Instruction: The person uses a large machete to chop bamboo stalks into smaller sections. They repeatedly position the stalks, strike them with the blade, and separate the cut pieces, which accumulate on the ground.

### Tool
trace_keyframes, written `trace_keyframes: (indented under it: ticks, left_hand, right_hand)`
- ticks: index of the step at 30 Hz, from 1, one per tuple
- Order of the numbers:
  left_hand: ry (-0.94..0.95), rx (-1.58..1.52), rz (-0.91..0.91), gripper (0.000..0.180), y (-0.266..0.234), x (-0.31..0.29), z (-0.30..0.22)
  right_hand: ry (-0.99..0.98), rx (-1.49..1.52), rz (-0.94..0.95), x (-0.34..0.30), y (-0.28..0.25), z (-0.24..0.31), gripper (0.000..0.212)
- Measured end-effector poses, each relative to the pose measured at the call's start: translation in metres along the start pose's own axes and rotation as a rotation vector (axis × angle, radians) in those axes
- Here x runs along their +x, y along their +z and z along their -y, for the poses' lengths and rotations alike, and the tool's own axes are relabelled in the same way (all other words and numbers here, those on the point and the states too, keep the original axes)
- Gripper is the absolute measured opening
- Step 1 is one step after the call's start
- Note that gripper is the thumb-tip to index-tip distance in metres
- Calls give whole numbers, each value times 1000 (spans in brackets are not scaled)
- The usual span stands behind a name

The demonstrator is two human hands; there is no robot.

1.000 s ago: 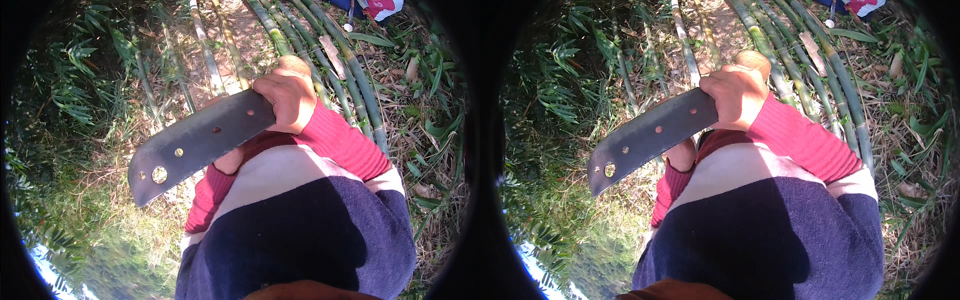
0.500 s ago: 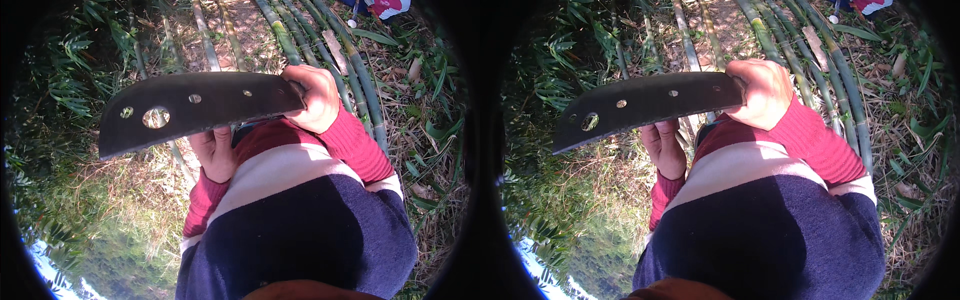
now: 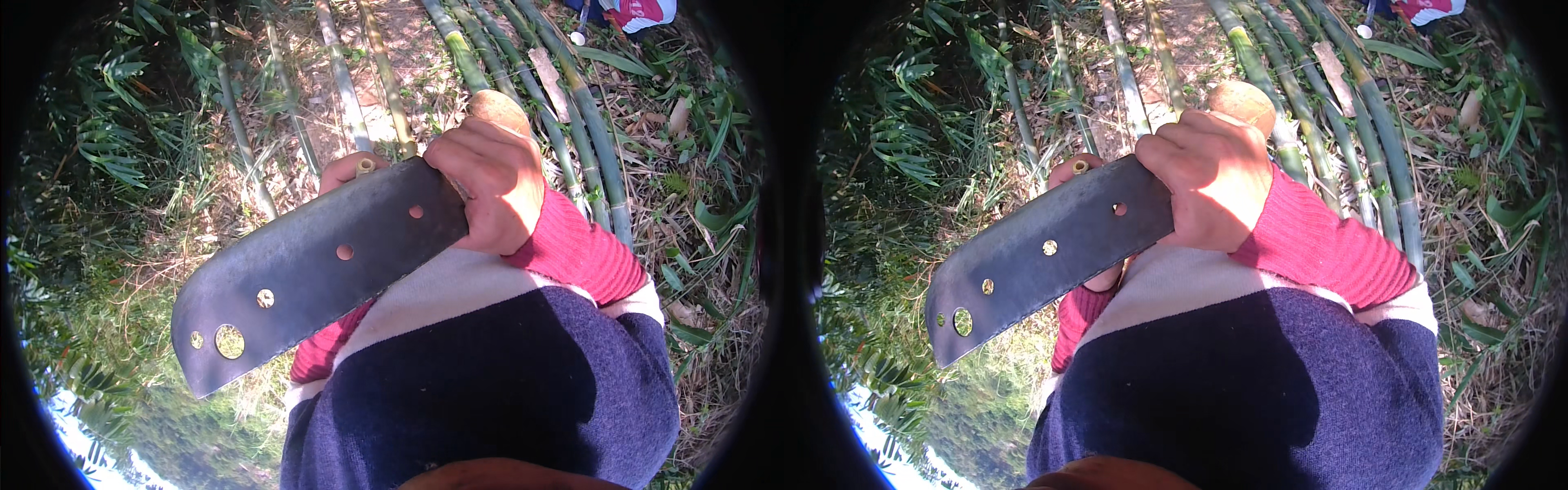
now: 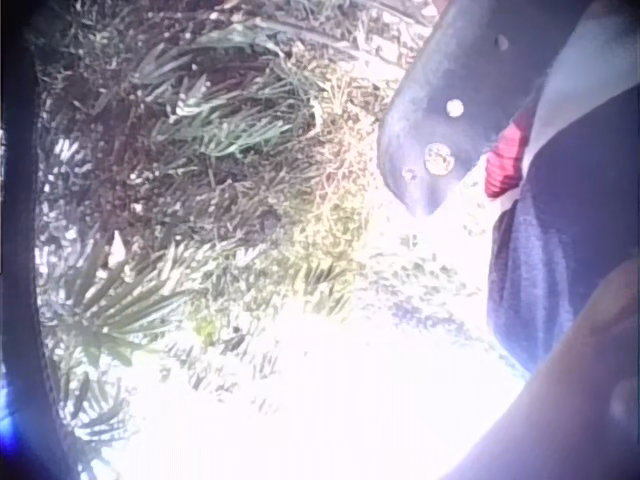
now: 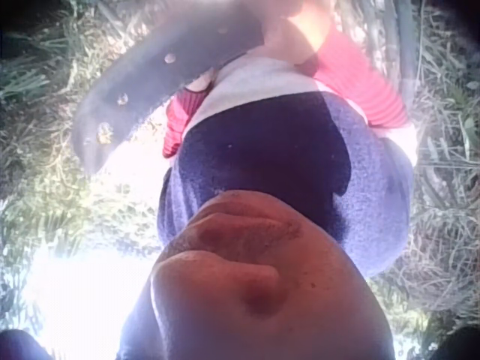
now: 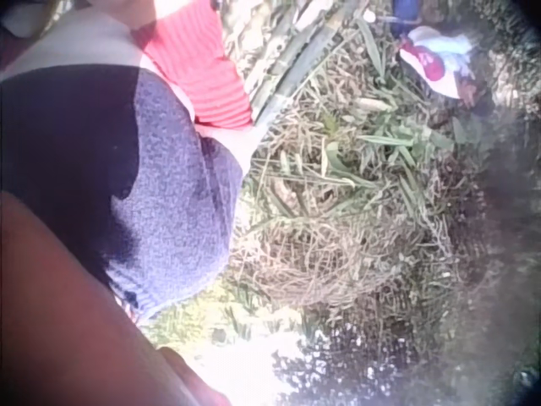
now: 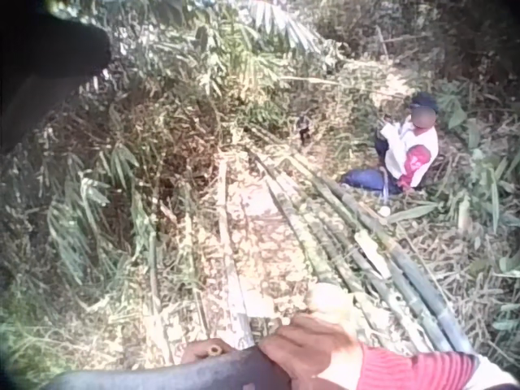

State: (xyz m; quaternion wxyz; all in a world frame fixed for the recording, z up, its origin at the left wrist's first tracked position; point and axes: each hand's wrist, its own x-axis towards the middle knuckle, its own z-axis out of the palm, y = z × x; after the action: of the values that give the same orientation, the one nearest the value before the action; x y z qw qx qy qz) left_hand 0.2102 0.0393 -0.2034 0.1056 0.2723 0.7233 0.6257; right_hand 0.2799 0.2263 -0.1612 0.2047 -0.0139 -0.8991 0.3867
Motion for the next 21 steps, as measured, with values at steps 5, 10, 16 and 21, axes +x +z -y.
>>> trace_keyframes:
  ticks: [5,10,16,21]
  left_hand:
    - [107,47,14,54,3,3,9]
    - [88,31,-64,38,11,1,12]
    - [-97,-103,-203,34,4,10,-15]
    - [-59,-296,-174,32,7,14,-9]
  right_hand:
    - [10,13,80,3,2,-2,41]
    - [-83,-58,77,10,18,-42,39]
    - [574,-293,-22,0,-29,-134,37]
    - [254,96,-59,11,-5,-52,30]
